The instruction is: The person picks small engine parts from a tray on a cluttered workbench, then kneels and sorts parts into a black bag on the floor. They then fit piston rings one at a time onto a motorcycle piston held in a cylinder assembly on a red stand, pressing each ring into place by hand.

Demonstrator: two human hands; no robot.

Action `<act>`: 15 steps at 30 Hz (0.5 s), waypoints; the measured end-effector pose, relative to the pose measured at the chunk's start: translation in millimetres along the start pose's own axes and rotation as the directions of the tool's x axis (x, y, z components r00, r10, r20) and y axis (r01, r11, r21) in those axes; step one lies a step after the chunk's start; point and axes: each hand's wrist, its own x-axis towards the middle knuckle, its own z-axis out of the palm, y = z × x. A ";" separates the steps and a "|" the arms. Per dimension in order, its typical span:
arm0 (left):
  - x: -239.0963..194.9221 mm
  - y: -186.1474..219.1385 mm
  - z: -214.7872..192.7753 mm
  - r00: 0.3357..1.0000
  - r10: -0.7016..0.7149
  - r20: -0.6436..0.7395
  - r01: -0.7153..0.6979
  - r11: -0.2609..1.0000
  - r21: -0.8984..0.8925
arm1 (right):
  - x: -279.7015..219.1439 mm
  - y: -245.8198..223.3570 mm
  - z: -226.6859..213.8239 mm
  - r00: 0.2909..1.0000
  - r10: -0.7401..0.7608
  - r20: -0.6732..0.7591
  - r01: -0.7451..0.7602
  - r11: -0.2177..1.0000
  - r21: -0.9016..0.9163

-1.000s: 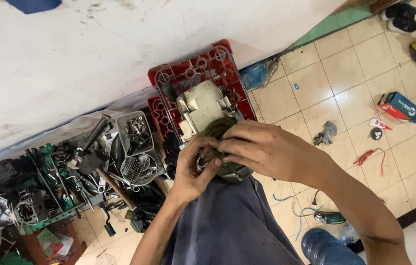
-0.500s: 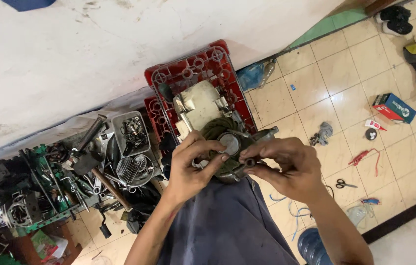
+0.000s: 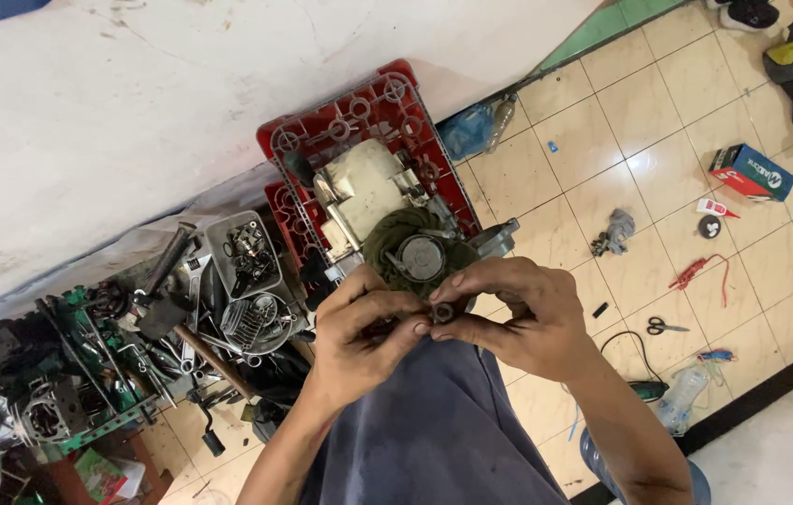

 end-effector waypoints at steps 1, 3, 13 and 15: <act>-0.7 0.7 0.2 1.000 0.001 0.002 -0.001 1.000 -0.001 | -1.2 -0.2 -0.6 1.000 -0.001 -0.002 0.001 1.000 -0.002; -1.2 2.1 0.4 1.000 -0.004 0.001 0.004 1.000 -0.026 | -2.4 -0.6 -2.3 1.000 -0.005 0.010 0.006 1.000 -0.020; -40.2 0.9 -32.5 0.976 -0.205 0.074 0.215 0.963 -0.165 | 0.0 -22.6 57.5 0.932 -0.268 0.244 0.360 0.762 -0.538; -71.8 -15.0 -46.7 0.949 -0.303 0.091 0.316 0.922 -0.223 | -7.8 -15.4 90.3 0.975 -0.082 0.206 0.180 0.833 -0.523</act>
